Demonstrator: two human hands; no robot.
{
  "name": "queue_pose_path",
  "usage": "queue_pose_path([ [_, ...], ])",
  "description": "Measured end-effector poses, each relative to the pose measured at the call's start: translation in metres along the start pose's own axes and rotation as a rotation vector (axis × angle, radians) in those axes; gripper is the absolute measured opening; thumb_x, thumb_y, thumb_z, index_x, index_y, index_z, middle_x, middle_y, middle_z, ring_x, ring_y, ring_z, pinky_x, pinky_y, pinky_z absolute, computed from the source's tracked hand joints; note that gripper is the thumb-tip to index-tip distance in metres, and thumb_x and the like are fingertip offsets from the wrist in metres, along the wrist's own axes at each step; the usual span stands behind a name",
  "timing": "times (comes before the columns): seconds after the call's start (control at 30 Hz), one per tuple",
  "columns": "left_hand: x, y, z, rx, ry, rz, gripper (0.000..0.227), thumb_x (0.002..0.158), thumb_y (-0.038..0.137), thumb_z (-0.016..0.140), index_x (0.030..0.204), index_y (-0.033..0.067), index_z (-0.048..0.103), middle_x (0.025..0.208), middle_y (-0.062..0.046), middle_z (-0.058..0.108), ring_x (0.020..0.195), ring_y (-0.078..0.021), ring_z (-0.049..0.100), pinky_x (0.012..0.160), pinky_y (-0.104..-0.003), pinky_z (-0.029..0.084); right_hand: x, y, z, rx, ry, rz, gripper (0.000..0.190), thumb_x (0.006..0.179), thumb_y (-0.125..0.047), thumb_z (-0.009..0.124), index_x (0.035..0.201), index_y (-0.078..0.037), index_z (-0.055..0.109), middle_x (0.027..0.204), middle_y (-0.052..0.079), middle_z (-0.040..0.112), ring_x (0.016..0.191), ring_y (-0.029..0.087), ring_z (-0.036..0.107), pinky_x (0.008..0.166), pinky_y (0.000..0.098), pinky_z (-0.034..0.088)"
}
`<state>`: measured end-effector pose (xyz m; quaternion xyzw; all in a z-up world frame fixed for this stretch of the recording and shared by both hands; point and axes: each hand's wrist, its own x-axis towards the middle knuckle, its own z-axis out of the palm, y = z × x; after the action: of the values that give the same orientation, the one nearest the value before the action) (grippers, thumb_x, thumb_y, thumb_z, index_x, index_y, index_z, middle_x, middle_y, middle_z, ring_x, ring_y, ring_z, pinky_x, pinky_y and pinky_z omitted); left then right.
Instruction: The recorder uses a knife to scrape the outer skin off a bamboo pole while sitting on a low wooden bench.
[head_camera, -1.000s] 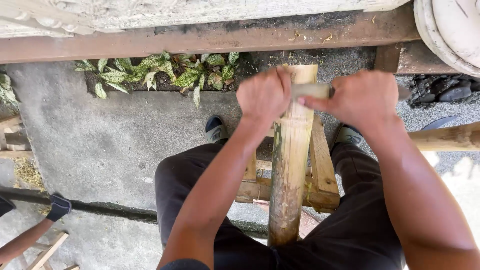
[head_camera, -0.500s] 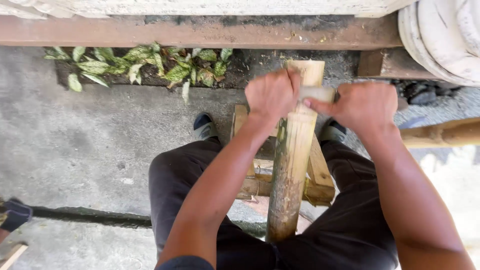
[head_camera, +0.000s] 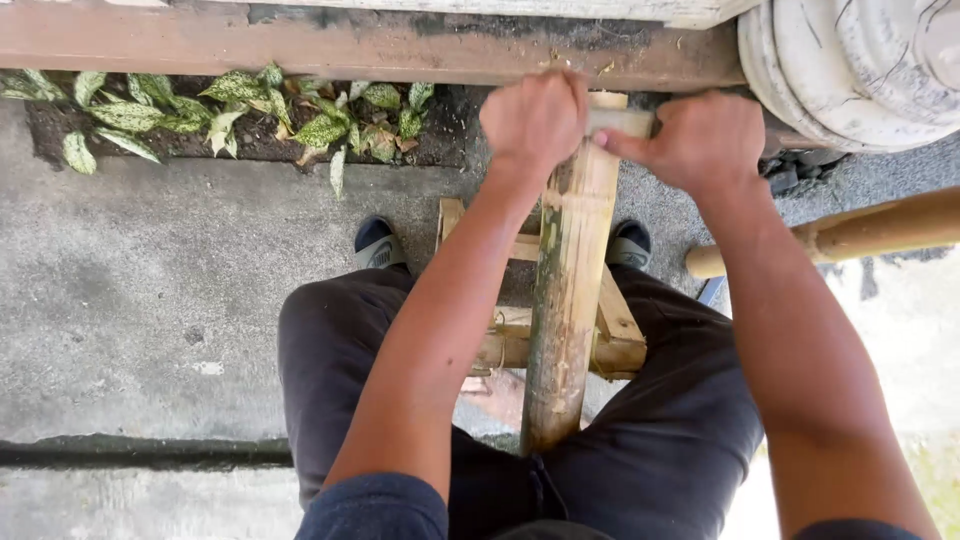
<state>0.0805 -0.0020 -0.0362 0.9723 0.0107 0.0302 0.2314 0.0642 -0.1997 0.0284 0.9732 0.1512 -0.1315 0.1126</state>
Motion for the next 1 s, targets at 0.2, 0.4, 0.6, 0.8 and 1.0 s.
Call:
queue_pose_path([
  [0.2, -0.033, 0.003, -0.015, 0.009, -0.157, 0.010, 0.054, 0.105, 0.035, 0.041, 0.054, 0.0198, 0.052, 0.039, 0.006, 0.037, 0.030, -0.0066, 0.032, 0.025, -0.033, 0.025, -0.022, -0.005, -0.002, -0.019, 0.079, -0.044, 0.092, 0.082, -0.101, 0.044, 0.055, -0.015, 0.061, 0.044, 0.001, 0.046, 0.041, 0.015, 0.048, 0.041, 0.0315, 0.034],
  [0.4, 0.020, 0.001, -0.010, 0.046, -0.054, 0.009, 0.058, 0.107, 0.038, 0.038, 0.054, 0.0201, 0.051, 0.040, 0.008, 0.031, 0.030, -0.0062, 0.027, 0.027, -0.029, 0.024, 0.016, -0.007, -0.013, -0.038, -0.218, 0.120, 0.088, 0.076, -0.099, 0.037, 0.051, -0.016, 0.056, 0.047, -0.005, 0.038, 0.042, 0.011, 0.040, 0.040, 0.0302, 0.028],
  [0.6, -0.023, 0.010, -0.029, 0.079, -0.300, -0.004, 0.058, 0.109, 0.040, 0.036, 0.055, 0.0222, 0.050, 0.042, 0.008, 0.031, 0.035, -0.0072, 0.028, 0.030, -0.032, 0.025, -0.021, -0.016, -0.017, -0.015, -0.139, 0.071, 0.094, 0.079, -0.102, 0.033, 0.053, -0.015, 0.058, 0.045, -0.004, 0.039, 0.042, 0.009, 0.041, 0.042, 0.0289, 0.030],
  [0.8, 0.018, 0.000, 0.021, -0.002, 0.064, -0.033, 0.054, 0.103, 0.038, 0.041, 0.054, 0.0219, 0.056, 0.051, 0.001, 0.038, 0.042, -0.0151, 0.033, 0.039, -0.035, 0.031, 0.015, -0.003, -0.010, -0.039, -0.170, 0.093, 0.092, 0.079, -0.101, 0.034, 0.057, -0.016, 0.063, 0.048, -0.001, 0.044, 0.043, 0.013, 0.047, 0.042, 0.0312, 0.033],
  [1.0, -0.022, 0.016, -0.038, 0.030, -0.340, -0.060, 0.061, 0.108, 0.038, 0.036, 0.058, 0.0175, 0.063, 0.048, -0.002, 0.058, 0.038, -0.0151, 0.055, 0.036, -0.038, 0.042, -0.023, -0.013, -0.011, -0.022, -0.068, 0.037, 0.094, 0.081, -0.101, 0.037, 0.058, -0.016, 0.069, 0.047, 0.001, 0.052, 0.046, 0.013, 0.053, 0.044, 0.0311, 0.040],
])
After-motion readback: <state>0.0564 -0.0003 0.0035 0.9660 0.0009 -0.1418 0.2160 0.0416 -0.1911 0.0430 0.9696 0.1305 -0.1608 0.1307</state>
